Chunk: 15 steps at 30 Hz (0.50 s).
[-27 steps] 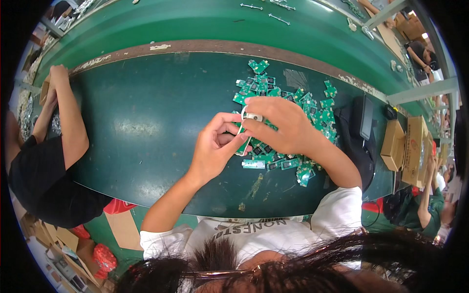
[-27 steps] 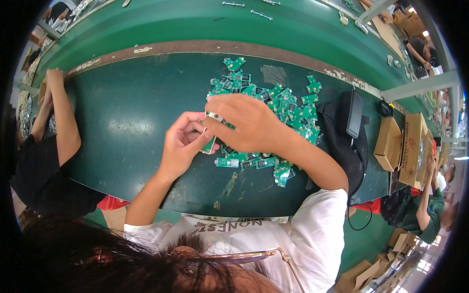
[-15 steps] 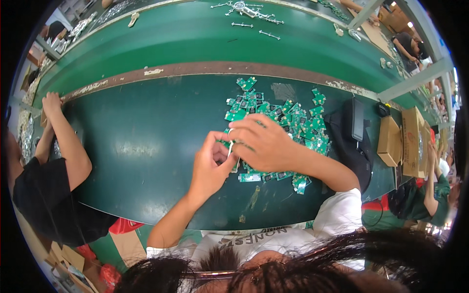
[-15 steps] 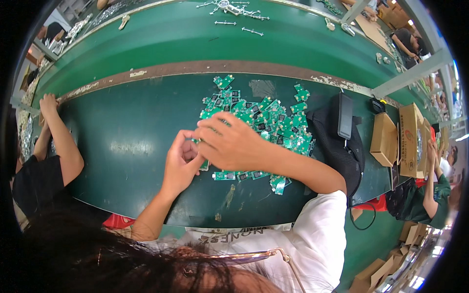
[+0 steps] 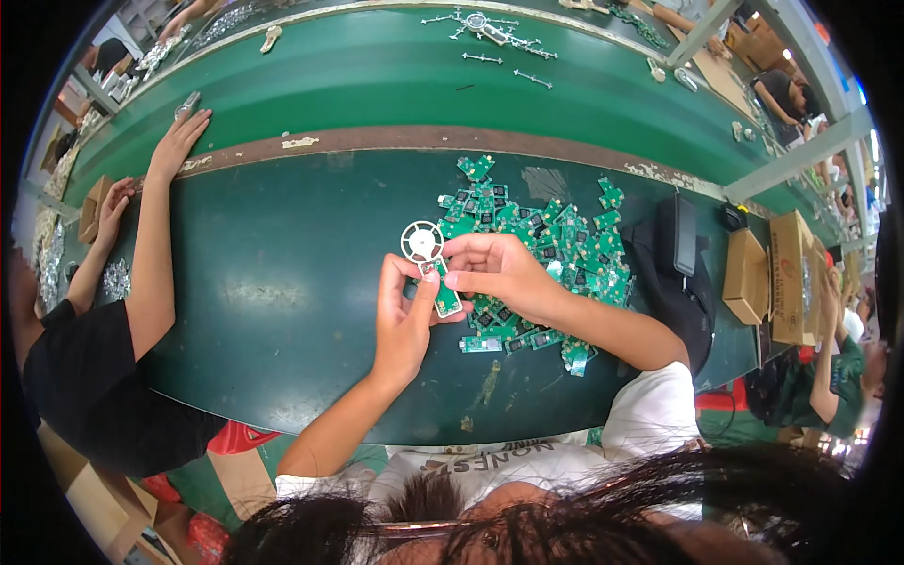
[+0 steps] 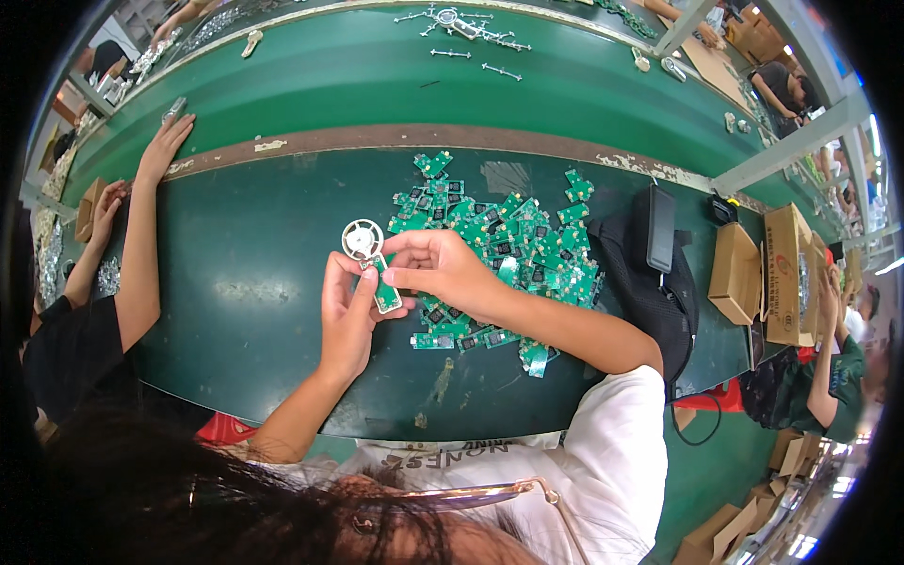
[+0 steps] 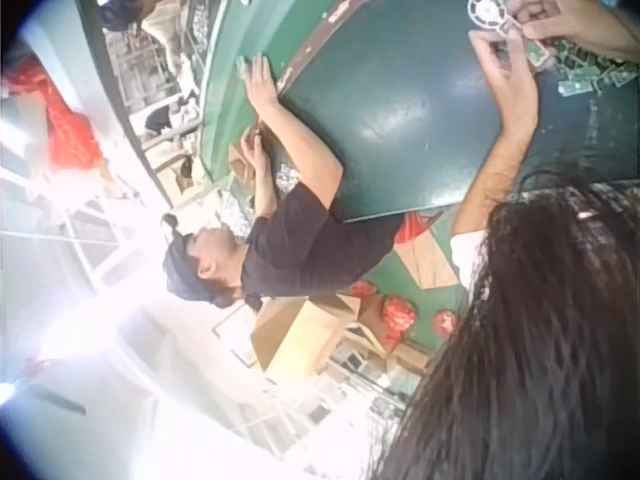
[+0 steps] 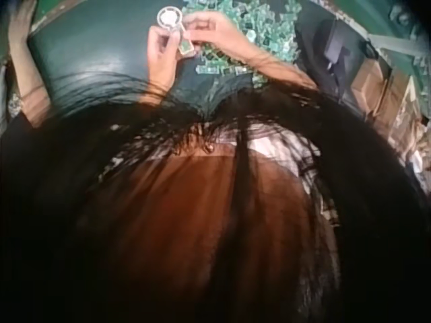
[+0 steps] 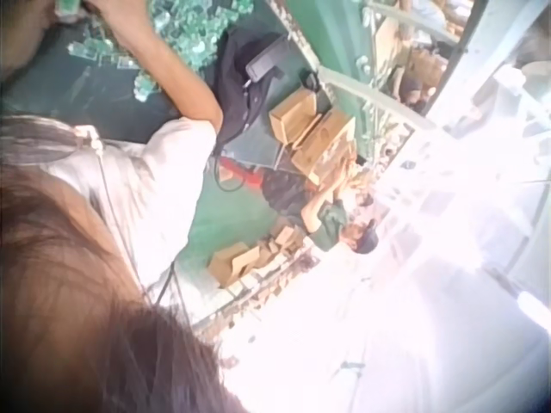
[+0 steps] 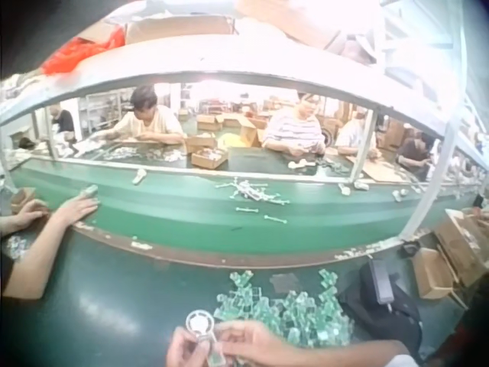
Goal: Assembling electronic components by hand on an assembly line.
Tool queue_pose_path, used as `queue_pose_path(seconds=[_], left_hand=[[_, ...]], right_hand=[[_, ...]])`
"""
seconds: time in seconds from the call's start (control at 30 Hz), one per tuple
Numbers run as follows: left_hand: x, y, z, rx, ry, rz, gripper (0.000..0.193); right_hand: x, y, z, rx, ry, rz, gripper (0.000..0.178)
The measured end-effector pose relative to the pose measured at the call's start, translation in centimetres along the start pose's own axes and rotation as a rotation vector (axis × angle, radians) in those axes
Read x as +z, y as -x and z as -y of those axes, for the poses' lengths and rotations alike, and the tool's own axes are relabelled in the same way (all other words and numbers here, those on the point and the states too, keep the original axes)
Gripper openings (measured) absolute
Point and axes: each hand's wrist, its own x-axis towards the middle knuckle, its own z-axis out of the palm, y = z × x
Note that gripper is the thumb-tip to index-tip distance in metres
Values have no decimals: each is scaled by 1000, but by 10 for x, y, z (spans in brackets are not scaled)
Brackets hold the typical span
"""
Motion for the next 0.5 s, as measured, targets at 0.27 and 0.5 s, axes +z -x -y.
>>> queue_pose_path(seconds=[0.27, 0.5], left_hand=[[0, 6, 2, -8, -324, 146, 33], [2, 10, -1, 106, -636, 232, 9]], right_hand=[[-97, -56, 62, -101, 400, -351, 32], [-275, -68, 91, 52, 398, -627, 12]])
